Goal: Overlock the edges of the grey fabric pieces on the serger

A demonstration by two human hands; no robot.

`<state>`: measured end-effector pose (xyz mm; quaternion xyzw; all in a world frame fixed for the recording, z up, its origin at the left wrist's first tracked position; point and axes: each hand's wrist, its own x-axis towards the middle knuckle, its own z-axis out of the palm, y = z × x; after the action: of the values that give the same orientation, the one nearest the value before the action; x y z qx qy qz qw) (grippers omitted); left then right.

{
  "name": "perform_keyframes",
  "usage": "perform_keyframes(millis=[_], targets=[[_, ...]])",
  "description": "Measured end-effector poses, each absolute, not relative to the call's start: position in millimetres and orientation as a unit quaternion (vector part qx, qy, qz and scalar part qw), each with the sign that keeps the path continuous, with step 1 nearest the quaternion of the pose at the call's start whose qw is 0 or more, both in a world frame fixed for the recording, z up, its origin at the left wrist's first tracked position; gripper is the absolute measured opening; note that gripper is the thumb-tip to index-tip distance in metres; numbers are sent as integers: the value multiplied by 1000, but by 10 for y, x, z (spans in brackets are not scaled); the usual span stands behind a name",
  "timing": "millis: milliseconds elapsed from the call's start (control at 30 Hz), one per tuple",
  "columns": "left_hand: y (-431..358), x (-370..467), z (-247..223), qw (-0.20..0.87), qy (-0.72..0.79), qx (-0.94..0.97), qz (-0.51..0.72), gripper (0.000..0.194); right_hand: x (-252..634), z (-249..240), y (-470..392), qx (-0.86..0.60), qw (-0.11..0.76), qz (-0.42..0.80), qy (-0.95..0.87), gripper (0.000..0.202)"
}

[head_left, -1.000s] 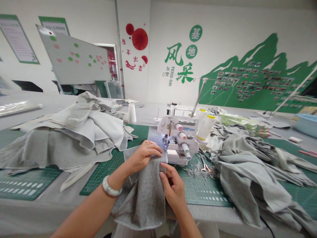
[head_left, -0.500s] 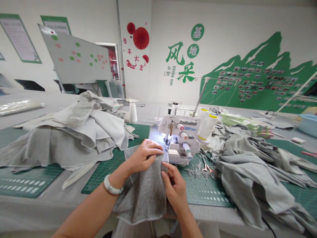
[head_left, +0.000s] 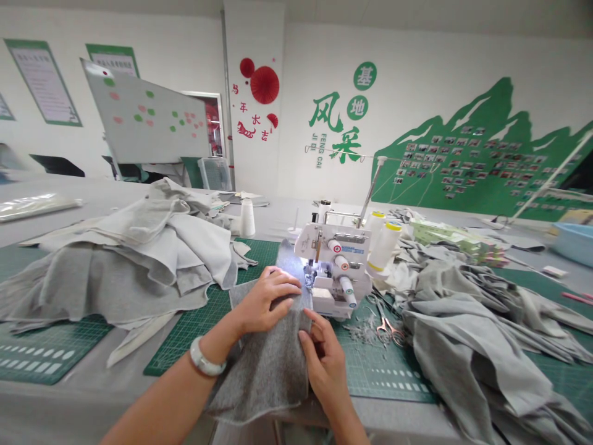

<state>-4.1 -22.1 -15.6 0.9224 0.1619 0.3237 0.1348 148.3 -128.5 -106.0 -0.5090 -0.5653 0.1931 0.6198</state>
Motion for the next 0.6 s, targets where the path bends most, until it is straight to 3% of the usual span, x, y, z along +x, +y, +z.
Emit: perform_keyframes(millis=[400, 600], targets=[[-182, -44, -186, 117, 157, 927, 320, 40, 1478, -1067, -1280, -513, 614, 189, -569, 34], [-241, -53, -132, 143, 151, 927, 313, 29, 1480, -1070, -1280, -515, 611, 187, -572, 34]])
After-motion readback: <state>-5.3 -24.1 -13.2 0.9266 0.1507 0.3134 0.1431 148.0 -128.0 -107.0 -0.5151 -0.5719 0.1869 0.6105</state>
